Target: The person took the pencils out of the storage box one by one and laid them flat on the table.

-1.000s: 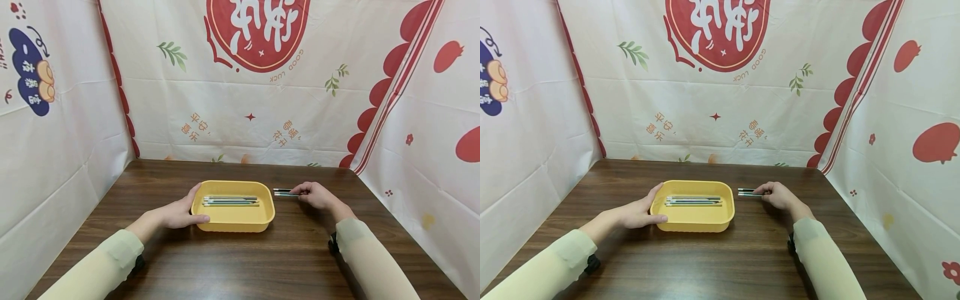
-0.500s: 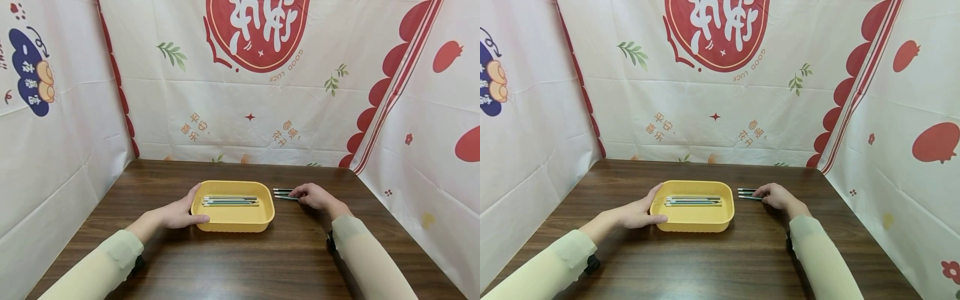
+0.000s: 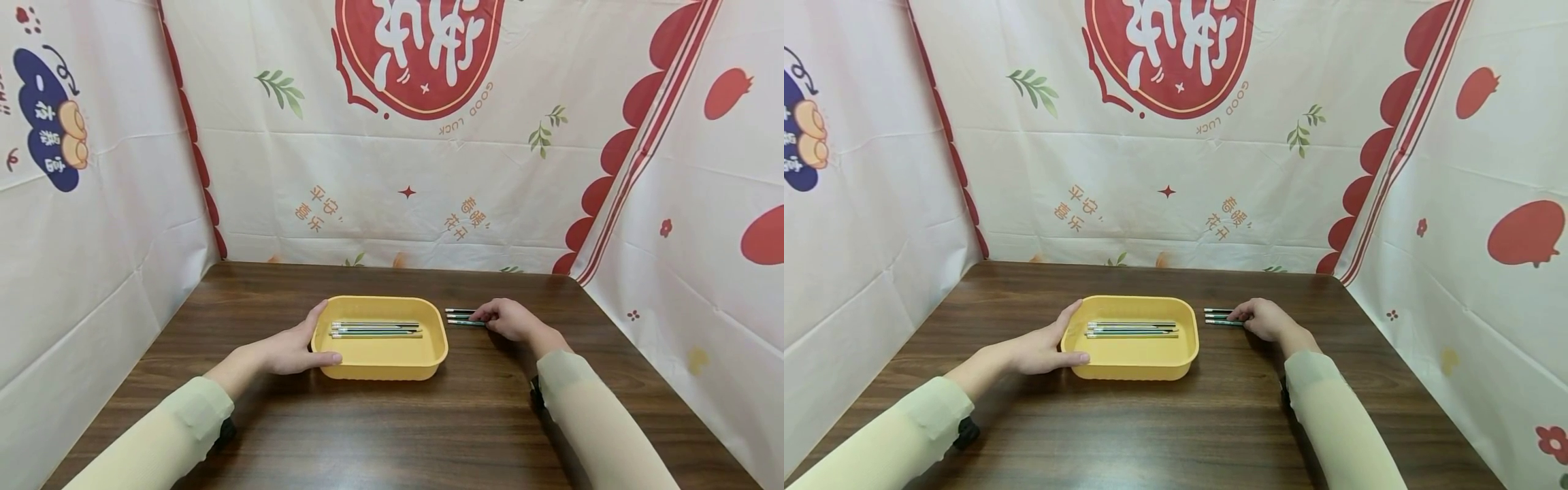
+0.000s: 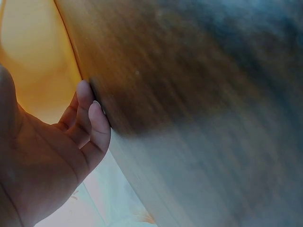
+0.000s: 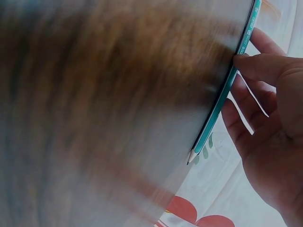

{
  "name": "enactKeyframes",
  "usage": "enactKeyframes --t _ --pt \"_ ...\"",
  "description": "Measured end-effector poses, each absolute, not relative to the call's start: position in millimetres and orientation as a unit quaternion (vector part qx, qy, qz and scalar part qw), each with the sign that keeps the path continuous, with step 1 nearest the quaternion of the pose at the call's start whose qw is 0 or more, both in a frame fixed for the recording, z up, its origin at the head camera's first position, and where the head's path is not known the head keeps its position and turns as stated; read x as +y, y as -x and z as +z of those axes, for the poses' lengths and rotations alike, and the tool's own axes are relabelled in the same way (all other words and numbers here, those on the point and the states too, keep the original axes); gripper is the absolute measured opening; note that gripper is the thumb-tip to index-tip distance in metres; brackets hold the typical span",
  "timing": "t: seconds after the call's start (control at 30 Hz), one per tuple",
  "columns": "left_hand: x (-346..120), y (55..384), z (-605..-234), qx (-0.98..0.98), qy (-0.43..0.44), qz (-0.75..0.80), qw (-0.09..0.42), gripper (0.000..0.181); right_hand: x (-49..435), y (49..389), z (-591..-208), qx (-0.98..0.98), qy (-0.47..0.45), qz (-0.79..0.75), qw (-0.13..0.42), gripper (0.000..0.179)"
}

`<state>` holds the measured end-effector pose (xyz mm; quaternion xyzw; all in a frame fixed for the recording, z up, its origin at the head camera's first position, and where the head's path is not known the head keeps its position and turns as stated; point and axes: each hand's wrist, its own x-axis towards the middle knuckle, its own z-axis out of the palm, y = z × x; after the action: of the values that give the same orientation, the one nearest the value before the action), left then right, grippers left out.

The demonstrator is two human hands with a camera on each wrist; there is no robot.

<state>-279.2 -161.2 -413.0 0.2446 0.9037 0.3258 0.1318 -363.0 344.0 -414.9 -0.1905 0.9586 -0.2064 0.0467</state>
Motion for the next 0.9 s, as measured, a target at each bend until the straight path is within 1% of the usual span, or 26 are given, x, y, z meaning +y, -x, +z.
enactKeyframes --t 0.13,0.6,0.9 --pt "-161.4 278.8 -413.2 0.902 -0.247 0.329 0.133 0.127 343.9 364.7 -416.3 0.961 0.185 -0.201 0.044 0.035" --pt "-161.0 278.1 -412.1 0.904 -0.242 0.326 0.135 0.127 343.8 364.2 -415.3 0.964 0.17 -0.199 0.045 0.04" --pt "-160.9 277.7 -412.2 0.903 -0.243 0.328 0.135 0.128 343.9 364.3 -416.3 0.963 0.176 -0.202 0.041 0.04"
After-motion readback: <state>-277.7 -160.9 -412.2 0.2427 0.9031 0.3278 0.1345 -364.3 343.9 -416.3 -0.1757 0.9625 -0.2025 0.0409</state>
